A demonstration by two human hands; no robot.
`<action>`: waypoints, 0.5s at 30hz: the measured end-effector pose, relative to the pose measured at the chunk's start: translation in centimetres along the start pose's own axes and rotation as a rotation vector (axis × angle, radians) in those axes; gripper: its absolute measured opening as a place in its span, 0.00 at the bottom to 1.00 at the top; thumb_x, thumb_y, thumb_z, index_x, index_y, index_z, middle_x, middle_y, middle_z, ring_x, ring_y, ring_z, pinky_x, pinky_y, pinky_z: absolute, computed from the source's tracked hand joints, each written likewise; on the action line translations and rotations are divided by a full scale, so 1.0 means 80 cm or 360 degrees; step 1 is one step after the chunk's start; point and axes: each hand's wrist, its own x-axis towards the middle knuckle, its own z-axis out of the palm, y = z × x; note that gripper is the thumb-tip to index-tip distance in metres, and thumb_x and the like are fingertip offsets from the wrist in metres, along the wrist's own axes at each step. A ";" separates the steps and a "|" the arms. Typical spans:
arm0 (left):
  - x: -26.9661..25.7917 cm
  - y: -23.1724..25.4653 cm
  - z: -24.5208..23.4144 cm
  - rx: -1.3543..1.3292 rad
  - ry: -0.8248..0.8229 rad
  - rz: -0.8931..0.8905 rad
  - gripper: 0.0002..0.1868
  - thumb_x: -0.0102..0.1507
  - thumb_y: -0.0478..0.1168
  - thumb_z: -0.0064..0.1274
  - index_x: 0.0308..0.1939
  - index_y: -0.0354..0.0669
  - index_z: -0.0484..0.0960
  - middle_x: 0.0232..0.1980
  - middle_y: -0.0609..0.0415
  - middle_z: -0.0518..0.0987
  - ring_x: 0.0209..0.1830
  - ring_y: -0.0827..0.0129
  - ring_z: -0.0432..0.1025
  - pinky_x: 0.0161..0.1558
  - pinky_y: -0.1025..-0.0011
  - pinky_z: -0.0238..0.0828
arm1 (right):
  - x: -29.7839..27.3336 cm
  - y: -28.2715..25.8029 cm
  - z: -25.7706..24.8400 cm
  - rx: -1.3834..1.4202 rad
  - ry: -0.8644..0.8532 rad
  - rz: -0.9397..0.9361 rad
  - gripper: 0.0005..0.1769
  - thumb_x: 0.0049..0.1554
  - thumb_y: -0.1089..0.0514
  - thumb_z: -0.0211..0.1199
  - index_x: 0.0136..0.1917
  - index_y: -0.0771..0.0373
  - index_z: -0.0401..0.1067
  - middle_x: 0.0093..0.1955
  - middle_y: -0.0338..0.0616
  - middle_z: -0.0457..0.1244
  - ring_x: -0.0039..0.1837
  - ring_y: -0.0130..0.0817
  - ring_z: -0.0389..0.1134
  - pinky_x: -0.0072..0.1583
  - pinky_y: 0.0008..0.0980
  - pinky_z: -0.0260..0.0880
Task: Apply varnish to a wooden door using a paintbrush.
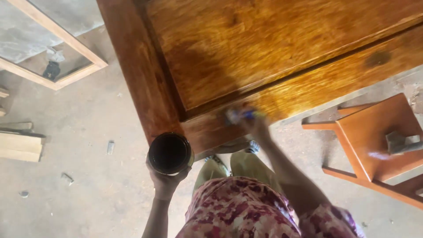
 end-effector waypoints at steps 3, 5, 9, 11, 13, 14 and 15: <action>-0.005 -0.005 -0.014 -0.0064 -0.0063 -0.0102 0.64 0.41 0.41 0.79 0.72 0.37 0.52 0.69 0.44 0.67 0.68 0.58 0.67 0.68 0.60 0.69 | 0.022 0.053 -0.066 -0.0254 0.0161 0.0013 0.08 0.64 0.55 0.60 0.53 0.61 0.74 0.47 0.47 0.69 0.47 0.36 0.72 0.48 0.36 0.75; -0.002 -0.009 -0.017 -0.0058 -0.0052 -0.0118 0.64 0.41 0.41 0.79 0.73 0.37 0.51 0.69 0.43 0.66 0.69 0.57 0.67 0.67 0.59 0.68 | 0.050 0.071 -0.114 -0.0784 0.0207 -0.0126 0.05 0.65 0.60 0.64 0.54 0.63 0.75 0.48 0.48 0.69 0.48 0.36 0.71 0.49 0.38 0.74; -0.004 -0.012 -0.026 -0.0057 0.0003 -0.0107 0.64 0.40 0.41 0.79 0.72 0.38 0.53 0.68 0.44 0.69 0.68 0.58 0.69 0.67 0.60 0.69 | 0.084 0.083 -0.185 -0.0287 0.0565 0.0501 0.05 0.63 0.60 0.66 0.51 0.63 0.73 0.48 0.46 0.70 0.46 0.34 0.73 0.51 0.35 0.77; -0.009 -0.013 -0.034 -0.0026 0.0038 -0.0138 0.64 0.40 0.40 0.79 0.72 0.38 0.53 0.68 0.45 0.70 0.67 0.59 0.69 0.67 0.60 0.69 | 0.090 0.077 -0.203 -0.0926 0.0533 0.0490 0.04 0.64 0.60 0.66 0.50 0.61 0.73 0.48 0.48 0.70 0.45 0.35 0.73 0.48 0.35 0.76; -0.013 -0.015 -0.038 -0.0137 0.0038 -0.0117 0.64 0.42 0.40 0.79 0.73 0.36 0.52 0.68 0.44 0.69 0.67 0.59 0.69 0.68 0.61 0.70 | 0.100 0.062 -0.215 -0.1115 0.0669 -0.0257 0.05 0.68 0.62 0.68 0.54 0.65 0.74 0.47 0.50 0.70 0.46 0.39 0.72 0.49 0.39 0.75; -0.015 -0.018 -0.039 -0.0136 0.0048 -0.0122 0.64 0.42 0.40 0.79 0.73 0.36 0.52 0.68 0.44 0.69 0.67 0.59 0.69 0.68 0.61 0.70 | 0.101 0.063 -0.212 -0.1113 0.0659 -0.0262 0.05 0.68 0.62 0.68 0.54 0.65 0.74 0.47 0.50 0.70 0.46 0.39 0.72 0.49 0.39 0.75; -0.017 -0.021 -0.041 -0.0189 0.0069 -0.0125 0.64 0.42 0.41 0.79 0.73 0.36 0.52 0.69 0.44 0.68 0.68 0.59 0.69 0.68 0.61 0.70 | 0.102 0.065 -0.208 -0.1540 0.0650 -0.0349 0.06 0.67 0.61 0.69 0.55 0.63 0.75 0.47 0.49 0.70 0.46 0.38 0.72 0.47 0.37 0.75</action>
